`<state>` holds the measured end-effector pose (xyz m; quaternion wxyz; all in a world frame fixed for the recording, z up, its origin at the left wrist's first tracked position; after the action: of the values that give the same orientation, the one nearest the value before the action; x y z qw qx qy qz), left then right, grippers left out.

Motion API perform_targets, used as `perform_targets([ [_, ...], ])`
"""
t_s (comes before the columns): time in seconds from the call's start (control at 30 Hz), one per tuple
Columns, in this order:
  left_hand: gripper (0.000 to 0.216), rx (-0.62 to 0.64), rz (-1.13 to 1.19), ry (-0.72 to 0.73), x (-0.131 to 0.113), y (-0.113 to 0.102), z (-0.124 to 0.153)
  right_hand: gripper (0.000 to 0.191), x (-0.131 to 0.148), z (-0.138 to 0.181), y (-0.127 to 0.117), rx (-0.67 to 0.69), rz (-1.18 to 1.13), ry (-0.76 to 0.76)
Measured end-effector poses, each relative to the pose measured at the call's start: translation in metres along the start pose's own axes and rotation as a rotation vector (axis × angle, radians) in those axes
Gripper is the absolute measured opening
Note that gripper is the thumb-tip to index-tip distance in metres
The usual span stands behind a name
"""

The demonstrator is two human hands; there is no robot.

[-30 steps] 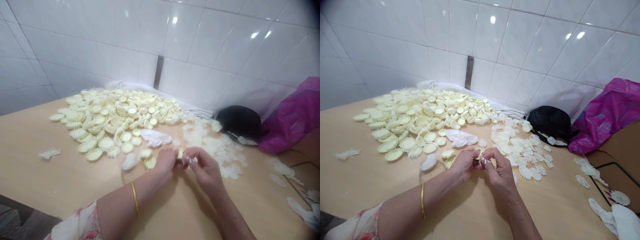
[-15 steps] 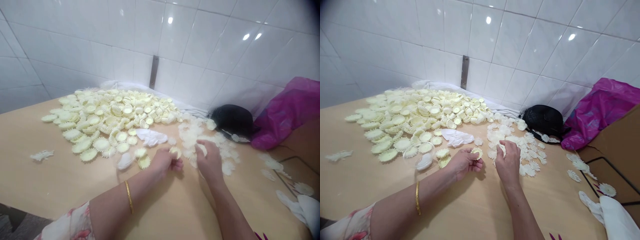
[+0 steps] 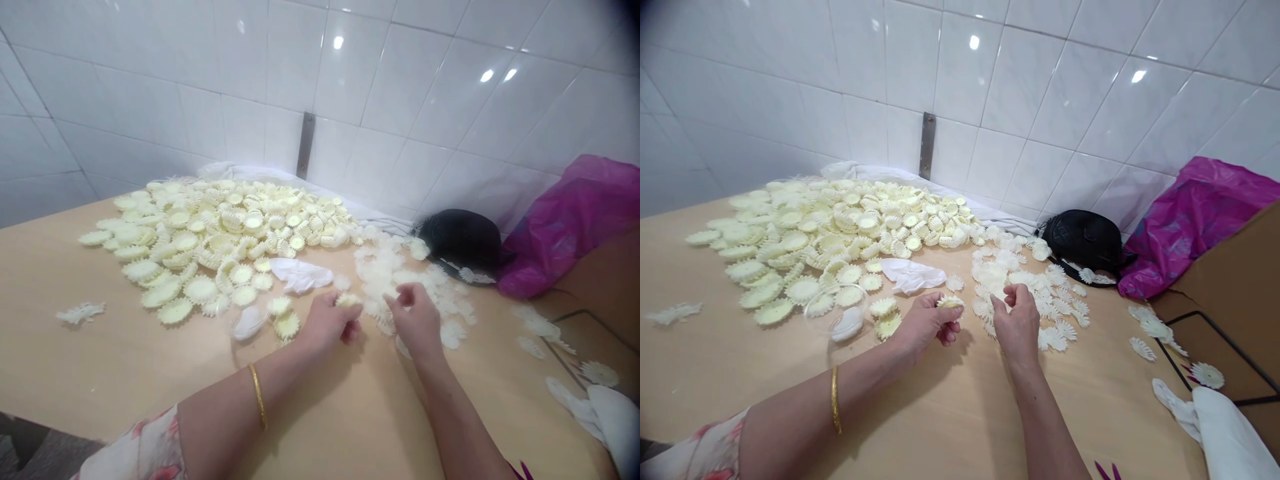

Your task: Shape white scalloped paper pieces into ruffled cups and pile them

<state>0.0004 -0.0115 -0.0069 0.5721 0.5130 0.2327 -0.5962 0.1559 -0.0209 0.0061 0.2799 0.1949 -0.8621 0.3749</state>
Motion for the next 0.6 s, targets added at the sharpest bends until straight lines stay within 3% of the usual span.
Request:
perform_targets([
  [0.07, 0.016, 0.001, -0.010, 0.015, 0.000, -0.001, 0.000, 0.020, 0.007, 0.002, 0.000, 0.044, -0.048, -0.058],
  [0.27, 0.009, 0.013, -0.023, 0.082, 0.000, -0.002, 0.000, 0.027, 0.029, 0.012, 0.007, 0.468, -0.459, -0.043],
  [0.33, 0.011, 0.009, -0.018, 0.084, 0.001, -0.002, -0.001, 0.027, 0.031, 0.015, 0.009, 0.551, -0.517, -0.024],
  [0.43, 0.012, 0.050, 0.002, 0.050, 0.001, 0.000, -0.002, 0.029, 0.030, 0.016, 0.010, 0.565, -0.549, -0.006],
  [0.6, 0.006, 0.164, 0.176, -0.122, -0.004, 0.005, -0.001, 0.029, 0.027, 0.013, 0.008, 0.403, -0.341, -0.065],
])
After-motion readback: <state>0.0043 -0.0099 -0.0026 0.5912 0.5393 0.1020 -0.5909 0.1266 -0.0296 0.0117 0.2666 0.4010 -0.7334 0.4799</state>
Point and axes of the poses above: each hand's wrist, its own z-axis away from the middle knuckle, its own y-axis out of the palm, x = y × z, the point moved 2 cm from there along -z, towards the middle knuckle, and after that the axes turned 9 degrees about -y, right-handed, at the moved point
